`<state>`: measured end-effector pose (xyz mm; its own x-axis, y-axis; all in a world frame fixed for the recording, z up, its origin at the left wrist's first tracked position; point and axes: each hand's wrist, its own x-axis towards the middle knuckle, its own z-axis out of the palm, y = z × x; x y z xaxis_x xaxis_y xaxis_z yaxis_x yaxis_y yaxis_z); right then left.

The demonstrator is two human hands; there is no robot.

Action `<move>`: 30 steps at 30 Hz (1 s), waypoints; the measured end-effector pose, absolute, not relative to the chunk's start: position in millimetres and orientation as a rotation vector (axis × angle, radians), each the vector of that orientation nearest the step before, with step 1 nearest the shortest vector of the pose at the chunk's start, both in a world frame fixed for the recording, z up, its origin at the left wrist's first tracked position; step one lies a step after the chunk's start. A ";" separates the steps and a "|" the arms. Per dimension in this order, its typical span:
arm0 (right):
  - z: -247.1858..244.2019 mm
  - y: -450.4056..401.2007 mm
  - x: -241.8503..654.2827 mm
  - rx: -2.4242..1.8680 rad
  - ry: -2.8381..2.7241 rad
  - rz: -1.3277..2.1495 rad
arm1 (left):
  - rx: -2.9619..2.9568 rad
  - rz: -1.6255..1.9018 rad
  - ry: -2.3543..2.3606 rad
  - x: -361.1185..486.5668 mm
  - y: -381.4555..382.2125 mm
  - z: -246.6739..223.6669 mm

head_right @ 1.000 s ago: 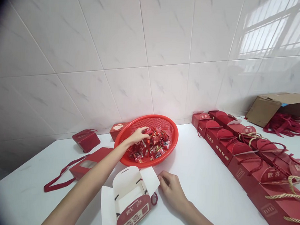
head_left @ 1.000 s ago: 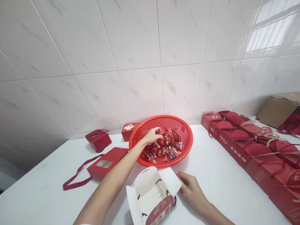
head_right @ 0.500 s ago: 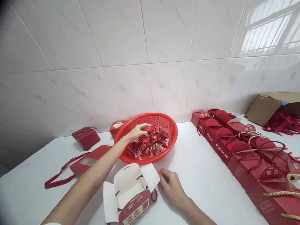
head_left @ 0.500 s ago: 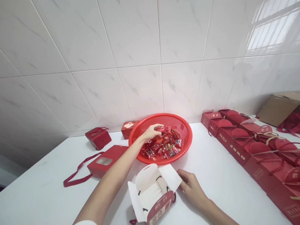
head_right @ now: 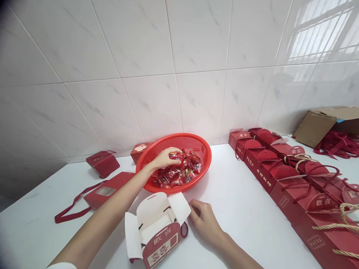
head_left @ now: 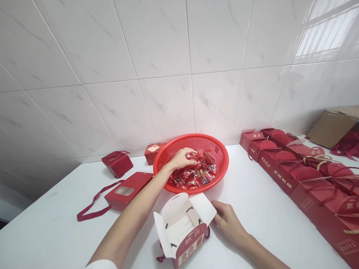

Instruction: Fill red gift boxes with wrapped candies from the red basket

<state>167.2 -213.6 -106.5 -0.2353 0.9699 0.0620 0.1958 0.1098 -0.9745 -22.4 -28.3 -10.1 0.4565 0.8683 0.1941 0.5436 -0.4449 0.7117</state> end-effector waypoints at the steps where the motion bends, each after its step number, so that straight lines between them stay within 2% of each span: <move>1: -105.7 -214.1 166.7 -1.179 -1.574 1.197 | 2.173 0.746 1.160 -21.4 -30.1 -8.8; 5: -99.4 -217.1 163.7 -1.123 -1.534 1.312 | 2.387 0.569 1.006 -13.0 -43.6 -0.8; 8: -98.0 -217.8 162.8 -1.076 -1.511 1.394 | 2.539 0.161 0.834 -3.3 -55.9 1.2; 10: -100.4 -216.5 163.5 -1.099 -1.527 1.322 | 2.609 -0.086 0.797 2.5 -61.3 -1.7; 17: -107.5 -213.8 165.6 -1.136 -1.574 1.188 | 2.662 -0.519 1.018 14.0 -63.0 -13.0; 21: -107.1 -214.2 165.3 -1.129 -1.575 1.196 | 2.673 -0.467 1.045 18.0 -61.6 -16.0; 30: -109.6 -212.9 166.2 -1.123 -1.588 1.193 | 2.468 -0.032 0.934 7.8 -44.8 -16.7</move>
